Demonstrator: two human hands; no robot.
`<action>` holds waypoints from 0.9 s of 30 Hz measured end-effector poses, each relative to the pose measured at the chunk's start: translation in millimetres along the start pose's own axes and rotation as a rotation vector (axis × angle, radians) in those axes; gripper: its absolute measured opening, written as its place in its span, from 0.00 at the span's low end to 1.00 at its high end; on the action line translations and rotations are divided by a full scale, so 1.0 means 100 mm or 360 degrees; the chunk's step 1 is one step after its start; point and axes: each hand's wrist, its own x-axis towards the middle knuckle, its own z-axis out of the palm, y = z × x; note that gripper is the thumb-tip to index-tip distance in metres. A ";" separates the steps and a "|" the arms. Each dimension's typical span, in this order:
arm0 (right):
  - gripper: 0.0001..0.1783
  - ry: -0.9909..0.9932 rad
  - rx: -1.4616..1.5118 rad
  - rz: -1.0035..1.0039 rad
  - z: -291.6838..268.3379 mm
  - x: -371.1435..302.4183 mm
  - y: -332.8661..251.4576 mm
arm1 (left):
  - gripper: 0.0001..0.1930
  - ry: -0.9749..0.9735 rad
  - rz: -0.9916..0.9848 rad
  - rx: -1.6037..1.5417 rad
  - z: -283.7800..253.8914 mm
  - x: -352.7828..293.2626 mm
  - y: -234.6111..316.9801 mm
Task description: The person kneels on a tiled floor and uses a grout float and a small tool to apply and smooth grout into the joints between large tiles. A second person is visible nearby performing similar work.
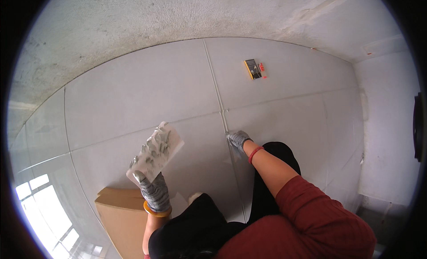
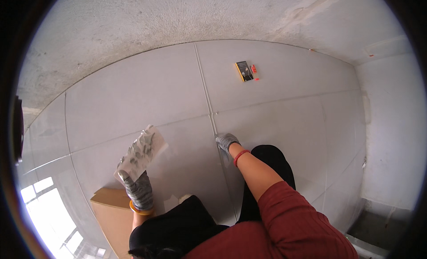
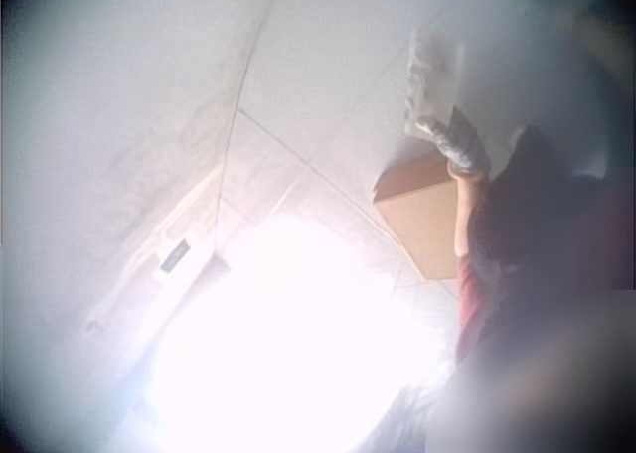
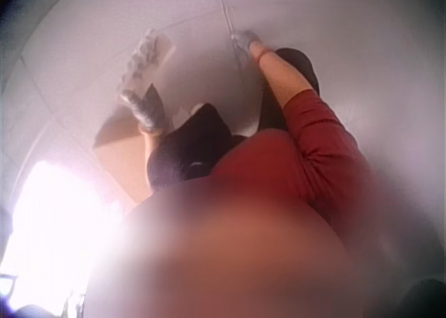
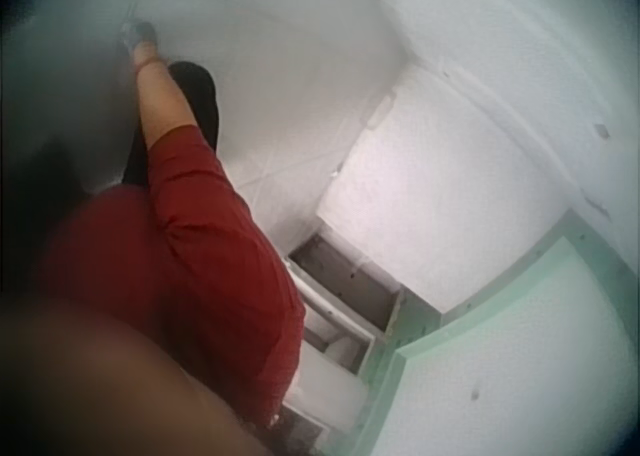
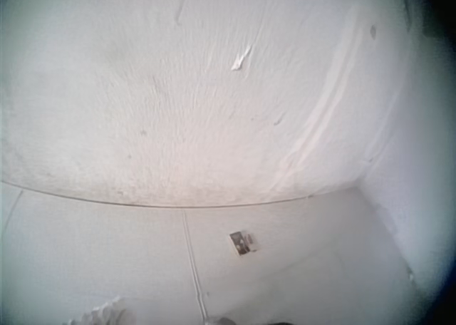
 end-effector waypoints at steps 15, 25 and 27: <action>0.28 -0.0120 -0.0021 0.0232 0.56 -0.77 0.35 | 0.33 -0.0068 -0.0058 -0.0025 -0.14 0.04 -0.10; 0.26 -0.0014 0.0897 -0.0540 0.44 -1.54 -0.21 | 0.36 -0.0088 -0.0340 -0.0715 -0.09 0.01 -0.07; 0.25 0.0014 0.0902 -0.0907 0.34 -1.90 -0.64 | 0.38 -0.0168 -0.0425 -0.0845 -0.09 0.03 -0.06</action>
